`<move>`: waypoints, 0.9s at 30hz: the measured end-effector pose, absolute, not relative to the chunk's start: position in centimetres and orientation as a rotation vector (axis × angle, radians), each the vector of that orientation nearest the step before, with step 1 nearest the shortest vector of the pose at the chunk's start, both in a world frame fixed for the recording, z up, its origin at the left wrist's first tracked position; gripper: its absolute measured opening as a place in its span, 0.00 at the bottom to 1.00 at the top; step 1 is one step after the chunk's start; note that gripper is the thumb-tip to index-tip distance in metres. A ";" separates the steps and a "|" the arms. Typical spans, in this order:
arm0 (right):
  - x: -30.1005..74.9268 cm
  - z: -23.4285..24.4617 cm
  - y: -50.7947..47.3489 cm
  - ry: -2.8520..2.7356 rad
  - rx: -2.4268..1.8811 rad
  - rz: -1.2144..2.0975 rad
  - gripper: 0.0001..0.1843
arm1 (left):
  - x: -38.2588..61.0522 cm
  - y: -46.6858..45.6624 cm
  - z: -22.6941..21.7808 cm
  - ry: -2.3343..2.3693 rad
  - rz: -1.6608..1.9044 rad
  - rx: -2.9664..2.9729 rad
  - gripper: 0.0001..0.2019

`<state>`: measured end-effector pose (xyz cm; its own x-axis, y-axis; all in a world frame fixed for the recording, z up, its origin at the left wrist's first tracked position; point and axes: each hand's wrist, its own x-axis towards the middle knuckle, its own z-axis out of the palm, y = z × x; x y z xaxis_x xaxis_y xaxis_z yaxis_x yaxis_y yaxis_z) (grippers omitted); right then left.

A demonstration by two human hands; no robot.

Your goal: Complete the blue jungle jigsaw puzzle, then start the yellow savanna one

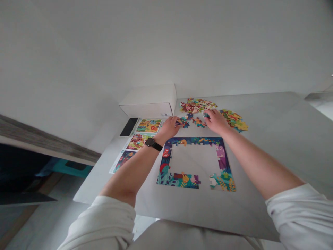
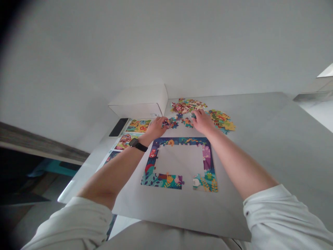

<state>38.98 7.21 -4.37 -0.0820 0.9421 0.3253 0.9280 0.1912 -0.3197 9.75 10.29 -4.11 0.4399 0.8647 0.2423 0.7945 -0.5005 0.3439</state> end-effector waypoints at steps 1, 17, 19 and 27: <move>38.6 -4.3 7.1 -2.051 -1.748 0.050 0.25 | 10.2 10.1 -4.1 1.426 0.568 2.524 0.19; 37.3 -5.4 6.3 -2.383 -1.782 0.065 0.24 | 17.8 15.6 -3.6 1.639 0.338 2.466 0.31; 37.4 -5.4 6.2 -2.384 -1.759 0.078 0.23 | 17.4 16.0 -3.4 1.591 0.363 2.438 0.33; 38.1 -5.6 5.8 -2.341 -1.669 0.112 0.18 | 11.4 15.5 -2.5 1.469 0.738 1.950 0.25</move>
<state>38.08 5.78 -5.57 -0.3043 0.9376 0.1683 0.9172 0.3361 -0.2138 11.43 15.50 -2.51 0.2393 0.9673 0.0845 0.6450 -0.2234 0.7308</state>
